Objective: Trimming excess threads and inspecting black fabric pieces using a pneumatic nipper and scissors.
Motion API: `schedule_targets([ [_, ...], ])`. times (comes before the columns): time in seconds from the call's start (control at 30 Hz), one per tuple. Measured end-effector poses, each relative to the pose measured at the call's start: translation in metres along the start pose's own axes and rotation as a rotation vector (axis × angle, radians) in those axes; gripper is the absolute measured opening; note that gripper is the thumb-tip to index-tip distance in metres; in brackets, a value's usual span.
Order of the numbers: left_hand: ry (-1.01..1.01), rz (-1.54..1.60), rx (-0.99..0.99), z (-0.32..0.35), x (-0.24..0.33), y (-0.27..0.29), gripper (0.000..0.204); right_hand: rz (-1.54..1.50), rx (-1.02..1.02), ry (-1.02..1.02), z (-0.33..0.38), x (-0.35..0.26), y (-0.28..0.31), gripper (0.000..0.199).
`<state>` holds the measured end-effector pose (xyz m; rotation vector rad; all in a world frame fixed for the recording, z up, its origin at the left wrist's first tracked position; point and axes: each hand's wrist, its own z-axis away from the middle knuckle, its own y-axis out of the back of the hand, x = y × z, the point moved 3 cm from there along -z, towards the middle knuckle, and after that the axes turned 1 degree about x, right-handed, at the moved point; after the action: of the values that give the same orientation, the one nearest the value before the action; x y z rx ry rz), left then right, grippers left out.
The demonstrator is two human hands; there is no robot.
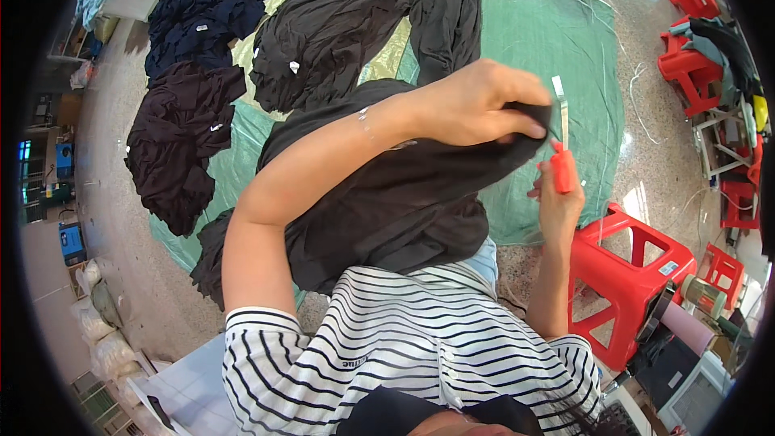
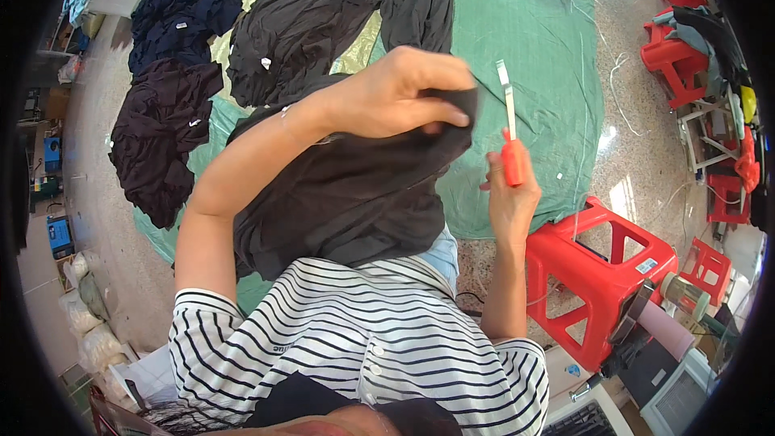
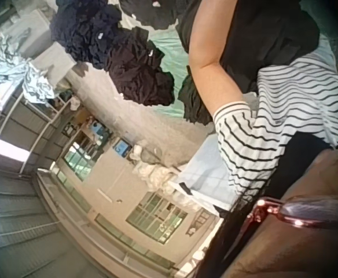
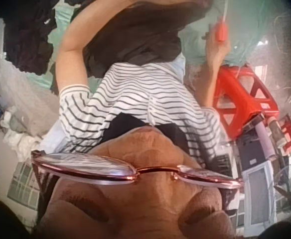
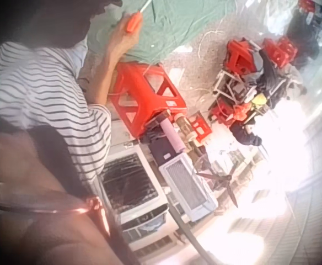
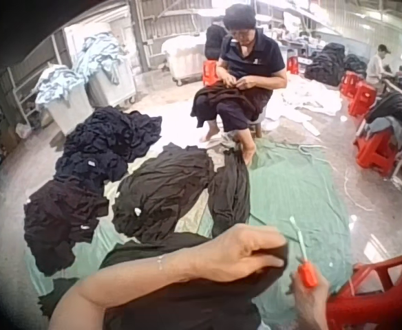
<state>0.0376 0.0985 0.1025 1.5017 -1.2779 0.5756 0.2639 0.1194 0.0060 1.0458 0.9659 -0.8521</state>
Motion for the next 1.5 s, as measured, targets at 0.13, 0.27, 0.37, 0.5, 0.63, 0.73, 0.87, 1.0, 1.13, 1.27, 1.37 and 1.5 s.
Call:
schedule_targets([
  [0.13, -0.020, -0.372, 0.135, -0.001, -0.002, 0.000, 0.043, -0.173, 0.076, 0.203, 0.001, -0.028, 0.011, 0.048],
  [0.27, 0.081, -0.485, 0.383, 0.061, 0.008, 0.018, 0.039, -0.168, 0.084, 0.236, -0.001, -0.018, 0.016, 0.047],
  [0.37, 0.135, -0.743, 0.509, 0.139, 0.057, -0.015, 0.036, -0.082, 0.035, 0.192, -0.029, 0.019, 0.001, 0.046],
  [0.5, 0.474, -1.115, 0.503, 0.218, 0.056, -0.068, 0.066, 0.049, -0.086, 0.033, -0.065, 0.064, -0.033, 0.051],
  [0.63, 0.574, -1.075, 0.715, 0.238, 0.042, -0.070, 0.071, -0.189, -0.306, -0.068, -0.064, 0.057, -0.055, 0.059],
  [0.73, 0.630, -1.105, 0.680, 0.220, 0.034, -0.085, 0.078, -0.227, -0.228, 0.170, -0.051, 0.034, -0.058, 0.047],
  [0.87, 0.596, -1.010, 0.670, 0.194, 0.035, -0.099, 0.091, -0.172, -0.127, 0.363, -0.026, -0.025, -0.010, 0.032],
  [1.0, 0.556, -1.114, 0.737, 0.202, 0.038, -0.080, 0.048, -0.426, 0.205, 0.347, 0.014, -0.091, 0.095, 0.042],
  [1.13, 0.400, -0.844, 0.795, 0.237, 0.065, -0.065, 0.019, -0.292, 0.299, 0.444, 0.049, -0.108, 0.128, 0.036],
  [1.27, 0.610, -0.376, 0.582, 0.249, 0.160, -0.022, 0.011, -0.328, 0.286, 0.388, 0.048, -0.103, 0.129, 0.040],
  [1.37, 0.865, -0.385, 0.746, 0.250, 0.198, -0.002, 0.022, -0.367, 0.147, 0.465, 0.016, -0.123, 0.089, 0.055],
  [1.5, 0.887, 0.043, 0.712, 0.248, 0.105, 0.052, 0.033, -0.239, -0.072, 0.573, -0.043, -0.137, -0.003, 0.033],
])
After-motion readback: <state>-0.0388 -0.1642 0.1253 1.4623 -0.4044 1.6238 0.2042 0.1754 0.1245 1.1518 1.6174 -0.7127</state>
